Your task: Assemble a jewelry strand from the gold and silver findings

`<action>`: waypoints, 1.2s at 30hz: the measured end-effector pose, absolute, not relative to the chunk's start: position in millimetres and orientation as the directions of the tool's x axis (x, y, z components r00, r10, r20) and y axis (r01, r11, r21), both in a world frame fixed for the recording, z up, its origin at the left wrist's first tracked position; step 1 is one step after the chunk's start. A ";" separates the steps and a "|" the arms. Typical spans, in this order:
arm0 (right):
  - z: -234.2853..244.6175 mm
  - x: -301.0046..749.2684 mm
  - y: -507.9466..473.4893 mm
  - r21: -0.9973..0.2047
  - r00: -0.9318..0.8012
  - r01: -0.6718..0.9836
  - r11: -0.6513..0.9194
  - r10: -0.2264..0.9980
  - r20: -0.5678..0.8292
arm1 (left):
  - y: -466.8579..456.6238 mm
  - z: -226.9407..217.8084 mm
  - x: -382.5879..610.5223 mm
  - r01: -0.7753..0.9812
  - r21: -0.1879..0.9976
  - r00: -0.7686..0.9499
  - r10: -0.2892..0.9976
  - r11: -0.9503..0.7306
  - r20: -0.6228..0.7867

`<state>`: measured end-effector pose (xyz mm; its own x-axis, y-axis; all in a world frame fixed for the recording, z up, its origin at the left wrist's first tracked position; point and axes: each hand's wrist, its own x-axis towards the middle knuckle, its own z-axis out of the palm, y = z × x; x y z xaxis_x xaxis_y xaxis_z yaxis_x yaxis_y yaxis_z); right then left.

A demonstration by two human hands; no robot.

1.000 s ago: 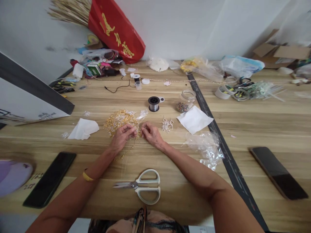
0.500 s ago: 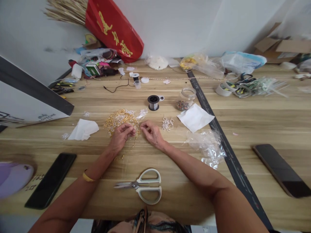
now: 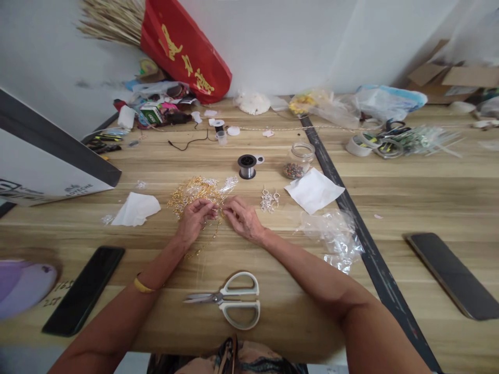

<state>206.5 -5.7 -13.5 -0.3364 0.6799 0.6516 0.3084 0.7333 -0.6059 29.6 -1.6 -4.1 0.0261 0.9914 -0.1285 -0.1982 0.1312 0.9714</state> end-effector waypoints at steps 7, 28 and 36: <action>-14.4 207.2 -6.8 -0.624 -0.365 0.303 0.720 0.693 0.622 | -3.9 0.5 31.1 -0.221 0.953 0.088 0.977 0.207 -0.192; -18.3 207.1 -5.6 -0.635 -0.388 0.344 0.691 0.721 0.574 | 1.1 0.4 26.7 -0.358 0.917 0.069 0.984 0.178 -0.164; -16.2 207.4 -5.6 -0.641 -0.354 0.372 0.671 0.741 0.571 | 0.3 -4.4 26.4 -0.213 0.970 0.087 0.991 0.120 -0.104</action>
<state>207.4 -5.6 -16.2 -0.3537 0.7412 0.5705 0.3724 0.6711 -0.6410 26.4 0.3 -4.4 0.0867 0.9908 -0.1040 -0.2125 0.1204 0.9697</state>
